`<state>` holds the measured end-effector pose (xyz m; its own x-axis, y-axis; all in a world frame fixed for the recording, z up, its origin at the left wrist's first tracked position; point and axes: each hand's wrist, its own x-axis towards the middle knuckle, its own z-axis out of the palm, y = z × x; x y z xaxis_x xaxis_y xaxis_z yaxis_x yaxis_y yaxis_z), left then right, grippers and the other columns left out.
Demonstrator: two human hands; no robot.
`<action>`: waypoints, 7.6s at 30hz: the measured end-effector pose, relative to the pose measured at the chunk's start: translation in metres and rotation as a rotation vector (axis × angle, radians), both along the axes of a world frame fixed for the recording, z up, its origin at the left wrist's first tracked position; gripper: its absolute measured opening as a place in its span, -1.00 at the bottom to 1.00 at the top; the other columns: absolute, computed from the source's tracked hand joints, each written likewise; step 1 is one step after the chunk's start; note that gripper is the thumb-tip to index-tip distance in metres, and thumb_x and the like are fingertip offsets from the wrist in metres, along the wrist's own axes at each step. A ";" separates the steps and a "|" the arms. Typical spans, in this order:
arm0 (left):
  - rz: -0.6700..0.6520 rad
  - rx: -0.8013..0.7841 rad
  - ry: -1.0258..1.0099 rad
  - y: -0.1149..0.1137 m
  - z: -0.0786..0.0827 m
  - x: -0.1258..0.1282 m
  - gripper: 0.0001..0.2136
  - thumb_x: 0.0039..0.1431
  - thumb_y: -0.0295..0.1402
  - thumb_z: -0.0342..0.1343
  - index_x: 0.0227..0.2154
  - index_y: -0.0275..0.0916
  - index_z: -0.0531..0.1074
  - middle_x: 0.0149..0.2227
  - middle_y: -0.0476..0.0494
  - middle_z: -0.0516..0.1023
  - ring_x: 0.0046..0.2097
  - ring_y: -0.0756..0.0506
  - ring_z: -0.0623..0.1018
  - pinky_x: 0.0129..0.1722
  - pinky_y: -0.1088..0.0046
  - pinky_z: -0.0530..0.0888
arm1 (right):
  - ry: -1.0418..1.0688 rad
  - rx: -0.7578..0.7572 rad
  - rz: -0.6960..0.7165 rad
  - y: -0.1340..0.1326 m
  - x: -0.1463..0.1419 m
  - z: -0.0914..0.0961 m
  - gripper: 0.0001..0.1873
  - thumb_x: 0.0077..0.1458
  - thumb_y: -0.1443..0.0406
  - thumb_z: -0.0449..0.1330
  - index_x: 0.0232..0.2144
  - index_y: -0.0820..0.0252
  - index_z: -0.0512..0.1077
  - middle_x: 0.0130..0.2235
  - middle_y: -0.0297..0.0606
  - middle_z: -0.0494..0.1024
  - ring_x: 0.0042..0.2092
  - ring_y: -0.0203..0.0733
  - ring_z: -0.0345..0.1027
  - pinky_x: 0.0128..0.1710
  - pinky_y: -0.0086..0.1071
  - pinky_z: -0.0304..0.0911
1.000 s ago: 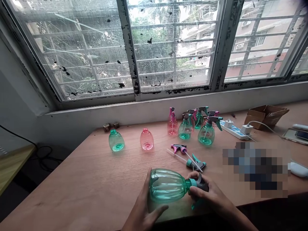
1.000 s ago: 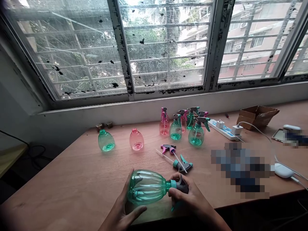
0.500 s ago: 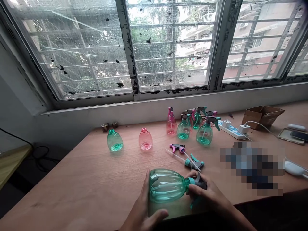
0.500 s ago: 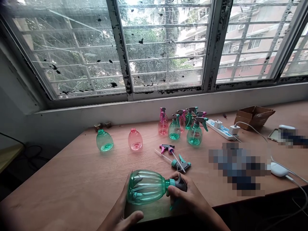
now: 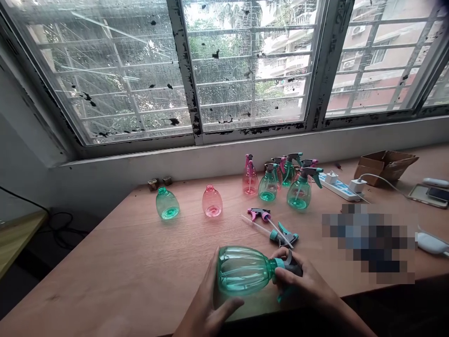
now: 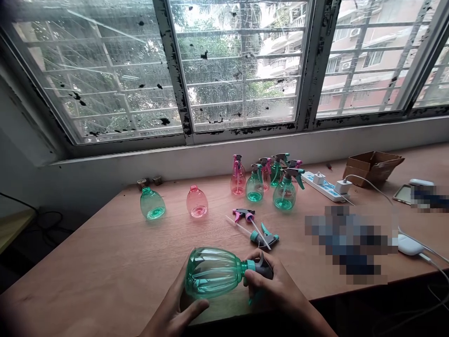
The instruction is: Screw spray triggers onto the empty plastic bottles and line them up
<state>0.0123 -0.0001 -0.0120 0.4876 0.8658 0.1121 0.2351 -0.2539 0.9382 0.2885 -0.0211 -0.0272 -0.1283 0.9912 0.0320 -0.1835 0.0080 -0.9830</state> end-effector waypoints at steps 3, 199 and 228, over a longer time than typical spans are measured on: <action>0.023 0.020 0.020 0.002 -0.001 -0.001 -0.13 0.21 -0.09 0.27 0.44 -0.12 -0.08 0.48 -0.26 0.03 0.46 -0.37 0.06 0.45 0.02 -0.05 | 0.016 0.000 -0.022 0.000 -0.001 0.001 -0.55 0.04 0.02 0.42 -0.24 0.18 0.39 -0.48 -0.31 0.62 -0.49 -0.20 0.48 -0.46 -0.36 0.42; -0.034 0.070 0.027 -0.003 -0.003 -0.001 0.01 0.17 -0.29 0.34 0.44 0.13 -0.31 0.49 -0.11 0.01 0.47 -0.31 0.04 0.44 0.03 -0.07 | 0.067 -0.041 -0.064 -0.004 -0.001 0.002 -0.49 0.00 0.01 0.44 -0.18 0.22 0.41 -0.54 -0.37 0.55 -0.50 -0.24 0.42 -0.48 -0.40 0.37; 0.020 0.039 0.022 -0.003 0.004 0.001 -0.06 0.19 -0.24 0.31 0.45 -0.01 -0.20 0.48 -0.19 0.01 0.47 -0.29 0.04 0.44 0.06 -0.05 | 0.055 -0.050 -0.046 -0.004 -0.003 0.005 -0.50 -0.01 0.00 0.44 -0.20 0.19 0.42 -0.55 -0.38 0.54 -0.52 -0.22 0.40 -0.47 -0.38 0.39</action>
<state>0.0132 -0.0030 -0.0082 0.4732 0.8704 0.1360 0.2606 -0.2858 0.9222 0.2860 -0.0255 -0.0219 -0.0820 0.9966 -0.0122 -0.2377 -0.0315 -0.9708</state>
